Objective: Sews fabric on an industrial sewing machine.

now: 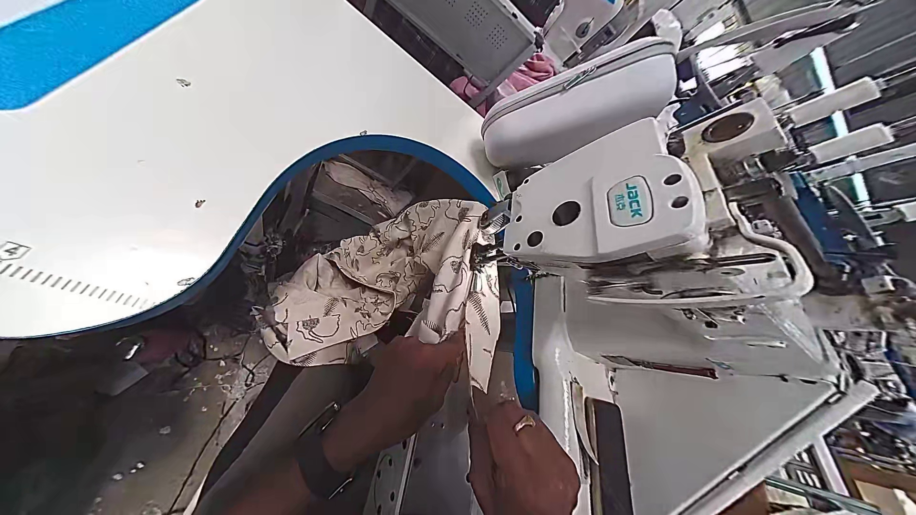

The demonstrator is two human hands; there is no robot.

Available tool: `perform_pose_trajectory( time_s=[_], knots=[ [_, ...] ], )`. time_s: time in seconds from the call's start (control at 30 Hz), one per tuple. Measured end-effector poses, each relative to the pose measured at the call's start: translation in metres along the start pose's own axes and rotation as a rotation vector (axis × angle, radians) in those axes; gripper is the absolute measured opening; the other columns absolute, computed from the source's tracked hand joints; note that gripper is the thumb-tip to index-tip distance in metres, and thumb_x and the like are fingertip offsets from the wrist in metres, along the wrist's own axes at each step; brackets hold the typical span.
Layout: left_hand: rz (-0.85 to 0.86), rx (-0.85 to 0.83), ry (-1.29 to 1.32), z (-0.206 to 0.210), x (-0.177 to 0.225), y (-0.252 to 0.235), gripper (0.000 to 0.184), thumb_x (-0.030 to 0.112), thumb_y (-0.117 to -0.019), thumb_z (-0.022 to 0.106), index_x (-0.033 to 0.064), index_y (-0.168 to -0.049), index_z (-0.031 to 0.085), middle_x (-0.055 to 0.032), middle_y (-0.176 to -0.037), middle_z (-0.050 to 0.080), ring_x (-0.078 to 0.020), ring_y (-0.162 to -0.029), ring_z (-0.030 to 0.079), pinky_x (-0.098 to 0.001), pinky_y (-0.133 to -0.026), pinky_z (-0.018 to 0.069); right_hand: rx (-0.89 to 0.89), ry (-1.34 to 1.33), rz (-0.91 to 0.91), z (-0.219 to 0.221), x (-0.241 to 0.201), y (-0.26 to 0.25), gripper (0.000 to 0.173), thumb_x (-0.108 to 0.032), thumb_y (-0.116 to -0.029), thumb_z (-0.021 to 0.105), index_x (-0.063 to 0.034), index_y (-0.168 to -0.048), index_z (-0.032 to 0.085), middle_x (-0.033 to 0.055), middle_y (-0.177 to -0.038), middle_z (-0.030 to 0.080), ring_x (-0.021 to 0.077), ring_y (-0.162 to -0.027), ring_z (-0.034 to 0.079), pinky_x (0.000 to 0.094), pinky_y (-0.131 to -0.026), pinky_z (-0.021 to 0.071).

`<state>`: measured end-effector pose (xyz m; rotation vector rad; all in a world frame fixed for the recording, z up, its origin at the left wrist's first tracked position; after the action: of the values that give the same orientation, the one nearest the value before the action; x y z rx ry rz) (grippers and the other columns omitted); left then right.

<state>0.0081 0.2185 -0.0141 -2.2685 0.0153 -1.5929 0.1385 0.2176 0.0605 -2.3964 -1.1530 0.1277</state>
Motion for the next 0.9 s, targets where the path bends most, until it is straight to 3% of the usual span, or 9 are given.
perform_pose_trajectory(
  time_s=[0.17,0.27,0.3,0.4,0.5,0.6,0.7,0.8,0.9],
  knots=[
    [-0.018,-0.012,0.052,0.0,-0.003,-0.007,0.033,0.009,-0.0998,0.049,-0.004,-0.12,0.072,-0.01,-0.06,0.06,-0.0231,-0.053,0.057,-0.0389,-0.055,0.0467,0.106,-0.031,-0.046,0.003,0.0,0.001,0.02,-0.014,-0.0901,0.061,-0.0066,-0.086,0.079,0.003,-0.055,0.056,0.0148,-0.055,0.053,0.0219,-0.059,0.0429],
    [-0.078,-0.057,0.103,-0.001,-0.004,-0.013,0.035,0.008,-0.1012,0.045,-0.0045,-0.121,0.071,-0.01,-0.063,0.06,-0.0219,-0.057,0.057,-0.0383,-0.059,0.0469,0.159,-0.038,-0.047,0.012,0.002,0.0,0.019,-0.017,-0.0922,0.062,-0.0096,-0.085,0.078,0.0044,-0.061,0.055,0.0154,-0.06,0.054,0.022,-0.06,0.0425],
    [-0.085,-0.054,0.116,-0.001,-0.004,-0.014,0.033,0.008,-0.1007,0.045,-0.0046,-0.117,0.072,-0.0094,-0.062,0.059,-0.0207,-0.056,0.055,-0.0373,-0.059,0.0459,0.177,-0.046,-0.031,0.016,0.004,-0.001,0.015,-0.017,-0.0912,0.064,-0.0118,-0.085,0.077,0.0058,-0.069,0.058,0.0149,-0.068,0.056,0.0202,-0.064,0.0445],
    [-0.054,0.014,0.134,0.004,-0.002,-0.012,0.023,0.006,-0.0965,0.048,-0.0016,-0.086,0.068,-0.0068,-0.058,0.051,-0.0171,-0.052,0.051,-0.0326,-0.054,0.0425,0.194,-0.098,0.003,0.027,0.01,-0.009,0.008,-0.015,-0.0918,0.066,-0.0129,-0.09,0.073,0.0124,-0.097,0.063,0.0154,-0.097,0.061,0.017,-0.089,0.0475],
    [0.02,0.156,0.09,0.011,0.001,-0.006,0.02,0.005,-0.092,0.056,0.0008,-0.078,0.07,-0.0062,-0.063,0.052,-0.0151,-0.059,0.053,-0.0259,-0.056,0.0443,0.266,-0.12,-0.014,0.036,0.018,-0.014,0.011,-0.011,-0.094,0.065,-0.0083,-0.087,0.073,0.0115,-0.088,0.071,0.0139,-0.087,0.068,0.0165,-0.08,0.0526],
    [0.118,0.361,-0.034,0.019,-0.002,-0.01,0.016,0.005,-0.0875,0.062,0.0012,-0.077,0.072,-0.0061,-0.061,0.052,-0.0156,-0.058,0.054,-0.0238,-0.056,0.0449,0.282,-0.15,0.011,0.046,0.022,-0.015,0.014,-0.009,-0.0942,0.064,-0.0071,-0.083,0.072,0.0118,-0.089,0.076,0.0139,-0.088,0.072,0.0176,-0.08,0.0551],
    [0.165,0.425,-0.185,0.021,-0.002,-0.023,0.014,0.005,-0.0866,0.063,0.0024,-0.077,0.072,-0.0072,-0.063,0.055,-0.0189,-0.06,0.058,-0.0268,-0.055,0.0469,0.282,-0.17,0.045,0.052,0.029,-0.022,0.018,-0.007,-0.0936,0.062,-0.0048,-0.079,0.073,0.0144,-0.094,0.078,0.0182,-0.089,0.074,0.0212,-0.083,0.0556],
    [0.165,0.426,-0.334,0.022,0.0,-0.037,0.014,0.004,-0.0865,0.063,0.006,-0.079,0.074,-0.0096,-0.08,0.065,-0.0227,-0.074,0.064,-0.0296,-0.059,0.0515,0.252,-0.185,0.116,0.057,0.033,-0.029,0.021,-0.008,-0.0947,0.059,-0.0026,-0.082,0.074,0.0144,-0.099,0.079,0.0208,-0.096,0.076,0.0243,-0.088,0.0567],
    [0.173,0.414,-0.373,0.024,-0.002,-0.04,0.014,0.005,-0.09,0.063,0.0082,-0.086,0.076,-0.0114,-0.102,0.074,-0.0251,-0.092,0.07,-0.03,-0.073,0.0578,0.195,-0.193,0.162,0.065,0.033,-0.031,0.023,-0.01,-0.098,0.053,-0.0004,-0.089,0.072,0.0169,-0.109,0.077,0.0252,-0.107,0.074,0.0286,-0.095,0.0558]
  ],
)
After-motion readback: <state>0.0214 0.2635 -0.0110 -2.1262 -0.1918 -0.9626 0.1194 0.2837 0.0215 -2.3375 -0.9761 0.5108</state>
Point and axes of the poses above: each hand's wrist, its own y-axis away from the middle knuckle, its own z-axis out of the palm, x = y × z, the point moved 4 cm from there along -y, towards the middle knuckle
